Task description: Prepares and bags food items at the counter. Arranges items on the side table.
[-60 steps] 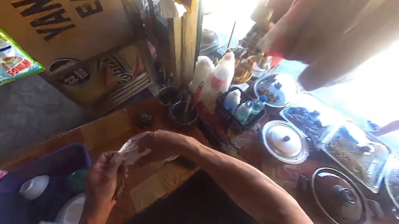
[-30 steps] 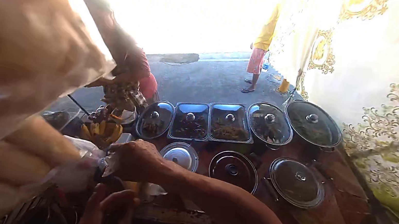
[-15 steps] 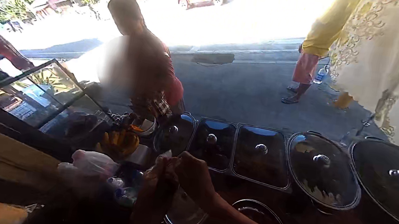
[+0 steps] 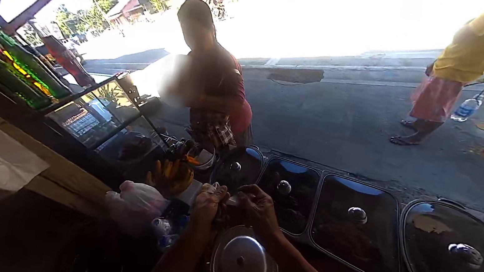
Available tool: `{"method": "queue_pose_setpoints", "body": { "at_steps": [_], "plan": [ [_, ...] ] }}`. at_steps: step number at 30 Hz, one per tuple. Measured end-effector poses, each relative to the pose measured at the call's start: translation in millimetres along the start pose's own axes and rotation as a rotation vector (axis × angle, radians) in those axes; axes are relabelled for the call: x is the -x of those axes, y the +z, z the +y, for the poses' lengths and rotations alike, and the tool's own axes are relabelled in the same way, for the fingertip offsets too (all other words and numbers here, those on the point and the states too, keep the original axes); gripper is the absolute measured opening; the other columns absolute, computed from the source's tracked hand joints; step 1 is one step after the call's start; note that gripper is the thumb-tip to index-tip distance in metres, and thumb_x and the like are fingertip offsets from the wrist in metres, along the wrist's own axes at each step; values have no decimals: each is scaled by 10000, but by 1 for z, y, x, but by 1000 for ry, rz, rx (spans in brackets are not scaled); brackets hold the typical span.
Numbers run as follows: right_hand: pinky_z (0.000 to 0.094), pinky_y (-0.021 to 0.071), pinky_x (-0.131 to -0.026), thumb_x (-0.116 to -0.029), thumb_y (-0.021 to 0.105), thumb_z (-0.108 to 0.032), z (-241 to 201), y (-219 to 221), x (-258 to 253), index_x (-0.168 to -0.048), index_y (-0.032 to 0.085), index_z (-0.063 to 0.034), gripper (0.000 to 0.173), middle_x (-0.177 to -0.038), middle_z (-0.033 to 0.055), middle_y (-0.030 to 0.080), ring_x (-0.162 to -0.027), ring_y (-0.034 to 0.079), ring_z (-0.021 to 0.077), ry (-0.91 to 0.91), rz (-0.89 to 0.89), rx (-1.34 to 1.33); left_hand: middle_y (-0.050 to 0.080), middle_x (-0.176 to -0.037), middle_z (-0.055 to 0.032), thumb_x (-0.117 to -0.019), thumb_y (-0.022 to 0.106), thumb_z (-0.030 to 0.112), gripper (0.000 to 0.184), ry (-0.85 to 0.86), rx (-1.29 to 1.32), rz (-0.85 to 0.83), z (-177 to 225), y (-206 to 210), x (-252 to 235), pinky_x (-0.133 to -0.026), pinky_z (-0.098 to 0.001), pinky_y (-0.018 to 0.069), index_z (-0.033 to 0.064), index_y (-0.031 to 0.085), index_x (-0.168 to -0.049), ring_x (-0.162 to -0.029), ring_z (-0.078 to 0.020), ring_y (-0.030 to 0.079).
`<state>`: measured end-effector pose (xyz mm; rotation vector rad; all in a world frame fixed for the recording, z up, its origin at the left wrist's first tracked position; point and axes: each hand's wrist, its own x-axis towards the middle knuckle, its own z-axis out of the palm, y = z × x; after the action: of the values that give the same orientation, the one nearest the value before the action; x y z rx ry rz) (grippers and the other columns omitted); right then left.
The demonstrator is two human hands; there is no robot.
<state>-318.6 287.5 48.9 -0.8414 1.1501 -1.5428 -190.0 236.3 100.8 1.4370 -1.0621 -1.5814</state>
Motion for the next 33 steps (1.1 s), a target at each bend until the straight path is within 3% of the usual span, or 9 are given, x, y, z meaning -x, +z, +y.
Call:
{"method": "queue_pose_setpoints", "body": {
  "at_steps": [3,8,11,14,19,22,25,30,33],
  "plan": [
    [249,486,-478,-1024,613,-131,0,-4,-14,-1141,695,-16,183,-731,31,657,-515,555,83,-22,-118,-76,632,-774,-86,-995,679,198,226,107,-564,-45,11,-13,-29,-507,-313,525,-3,645,-1095,-550,-154,584],
    [299,592,-615,-1012,618,-140,-10,-14,-53,-1173,702,-15,220,-875,59,713,-667,665,116,-42,-366,116,695,-1108,-201,-991,609,300,325,210,-1526,-13,68,-1,-36,-940,-579,500,10,668,-1125,-1088,-362,664],
    [317,582,-732,-1024,547,-135,-28,-9,-82,-1210,682,-19,257,-1003,84,706,-792,671,118,-163,-400,450,700,-1158,-186,-1021,566,273,306,403,-1706,-30,74,7,-31,-932,-563,517,31,669,-1176,-1112,-358,672],
    [355,557,-791,-1000,571,-146,-45,-1,-106,-1175,698,-41,240,-1024,96,713,-850,673,146,-132,-341,616,722,-1102,-162,-998,570,187,241,894,-1721,-17,57,4,-40,-808,-511,583,52,736,-1109,-1041,-338,710],
    [290,574,-769,-922,707,-122,-32,-6,-130,-1265,617,1,376,-948,72,698,-785,665,98,-182,-347,359,757,-1005,-91,-938,662,194,150,1456,-1432,115,35,-20,-76,-714,-401,618,110,783,-961,-911,-270,741],
    [317,611,-762,-888,753,-121,-15,-6,-137,-1299,558,19,475,-922,82,719,-766,707,121,-143,-338,195,763,-1128,-71,-980,637,242,207,1408,-1312,99,28,-26,-87,-799,-398,624,94,775,-1023,-980,-229,751],
    [342,606,-826,-949,716,-192,-5,-1,-142,-1354,536,8,485,-996,96,735,-849,725,141,-152,-360,256,774,-1036,-103,-966,643,222,264,1306,-1260,91,22,-30,-101,-793,-428,621,58,771,-1129,-902,-244,756],
    [436,531,-1031,-996,611,-214,1,8,-156,-1462,447,1,539,-1207,152,712,-1130,698,224,-180,-499,452,770,-1018,-123,-968,634,208,222,1278,-1371,157,25,-36,-118,-855,-453,605,85,810,-1024,-987,-294,741],
    [437,543,-1013,-962,650,-181,14,12,-167,-1442,495,-17,530,-1176,138,729,-1102,710,216,-155,-482,446,750,-929,-130,-951,659,227,216,917,-1509,180,41,-20,-112,-809,-493,580,49,780,-938,-917,-301,728]
  ]
}}
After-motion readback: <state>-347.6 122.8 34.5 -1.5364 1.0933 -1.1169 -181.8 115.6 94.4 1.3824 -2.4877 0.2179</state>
